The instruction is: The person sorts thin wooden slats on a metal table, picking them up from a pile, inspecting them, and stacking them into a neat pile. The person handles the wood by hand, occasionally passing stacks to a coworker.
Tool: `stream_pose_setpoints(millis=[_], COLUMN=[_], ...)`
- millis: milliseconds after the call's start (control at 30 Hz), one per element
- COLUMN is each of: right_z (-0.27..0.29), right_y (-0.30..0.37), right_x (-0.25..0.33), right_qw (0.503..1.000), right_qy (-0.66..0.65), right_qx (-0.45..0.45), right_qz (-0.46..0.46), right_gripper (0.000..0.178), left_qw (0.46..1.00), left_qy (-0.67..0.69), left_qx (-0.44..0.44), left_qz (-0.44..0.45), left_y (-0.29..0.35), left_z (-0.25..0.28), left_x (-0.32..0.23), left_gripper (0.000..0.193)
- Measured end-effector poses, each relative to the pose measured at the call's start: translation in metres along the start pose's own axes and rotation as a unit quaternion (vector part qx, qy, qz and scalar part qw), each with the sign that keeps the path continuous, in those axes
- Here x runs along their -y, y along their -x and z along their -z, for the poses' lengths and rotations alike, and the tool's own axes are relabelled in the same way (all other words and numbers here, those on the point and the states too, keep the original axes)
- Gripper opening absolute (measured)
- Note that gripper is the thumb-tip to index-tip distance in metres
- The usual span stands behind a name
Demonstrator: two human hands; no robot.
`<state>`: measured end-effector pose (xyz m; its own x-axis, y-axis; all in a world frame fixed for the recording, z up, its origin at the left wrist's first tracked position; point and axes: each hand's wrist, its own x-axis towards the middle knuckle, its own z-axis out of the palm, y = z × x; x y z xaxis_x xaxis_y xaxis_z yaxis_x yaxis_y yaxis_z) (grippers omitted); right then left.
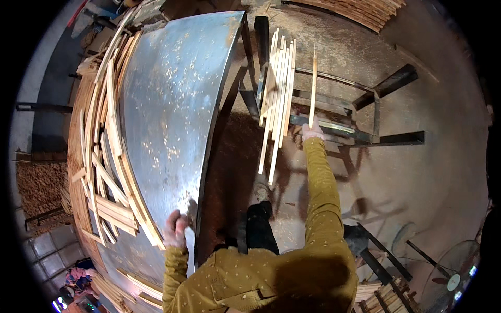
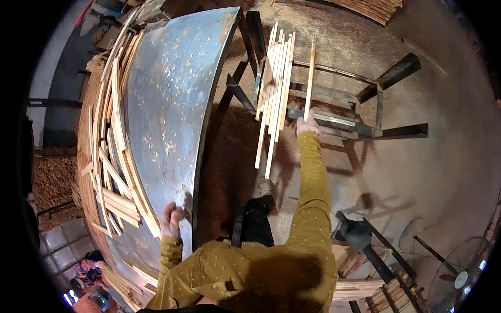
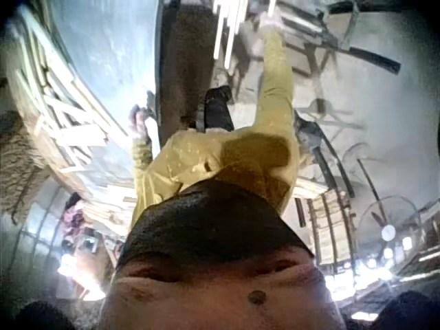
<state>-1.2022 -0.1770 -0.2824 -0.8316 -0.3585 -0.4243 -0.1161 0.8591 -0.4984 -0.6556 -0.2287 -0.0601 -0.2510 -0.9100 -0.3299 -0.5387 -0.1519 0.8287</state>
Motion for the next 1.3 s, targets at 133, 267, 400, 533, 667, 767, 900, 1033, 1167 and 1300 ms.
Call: stream_pose_setpoints(millis=[133,267,400,533,667,767,900,1033,1167,1300], right_z=[-0.05,-0.071,-0.05,-0.042,-0.037,-0.016,-0.012,-0.047,-0.127,-0.209], right_y=[-0.045,-0.059,-0.061,-0.075,-0.076,-0.031,0.109,0.31,0.51,0.67], right_x=[0.056,0.065,0.077,0.091,0.091,0.087,0.139,0.188,0.186,0.166], right_qw=[0.989,0.986,0.978,0.978,0.986,0.963,0.807,0.578,0.437,0.611], right_qy=[0.022,0.077,0.118,0.132,0.157,0.069,-0.165,-0.401,-0.431,-0.102], right_qx=[0.129,0.128,0.137,0.128,0.042,-0.104,-0.233,-0.111,0.296,0.525], right_qz=[-0.063,-0.07,-0.104,-0.104,0.029,0.238,0.518,0.702,0.732,0.584], right_gripper=[0.069,0.068,0.064,0.062,0.056,0.054,0.052,0.051,0.049,0.029], left_qw=[0.996,0.991,0.987,0.983,0.962,0.961,0.956,0.874,0.699,0.711], left_qy=[0.029,0.027,0.036,0.008,-0.196,-0.21,-0.14,-0.152,-0.172,-0.1], left_qx=[-0.034,-0.057,-0.052,-0.033,-0.025,-0.06,-0.091,-0.384,-0.349,-0.263], left_qz=[0.083,0.115,0.149,0.183,0.188,0.17,0.24,0.256,0.6,0.644], left_y=[0.021,0.03,0.032,0.038,0.055,0.077,0.12,0.217,0.3,0.31], left_z=[-0.004,-0.003,-0.024,-0.041,-0.026,0.011,0.085,0.164,0.229,0.261], left_x=[0.016,0.045,0.025,-0.006,-0.041,-0.06,-0.01,0.12,0.145,0.207], left_gripper=[0.056,0.057,0.053,0.05,0.047,0.045,0.061,0.072,0.112,0.111])
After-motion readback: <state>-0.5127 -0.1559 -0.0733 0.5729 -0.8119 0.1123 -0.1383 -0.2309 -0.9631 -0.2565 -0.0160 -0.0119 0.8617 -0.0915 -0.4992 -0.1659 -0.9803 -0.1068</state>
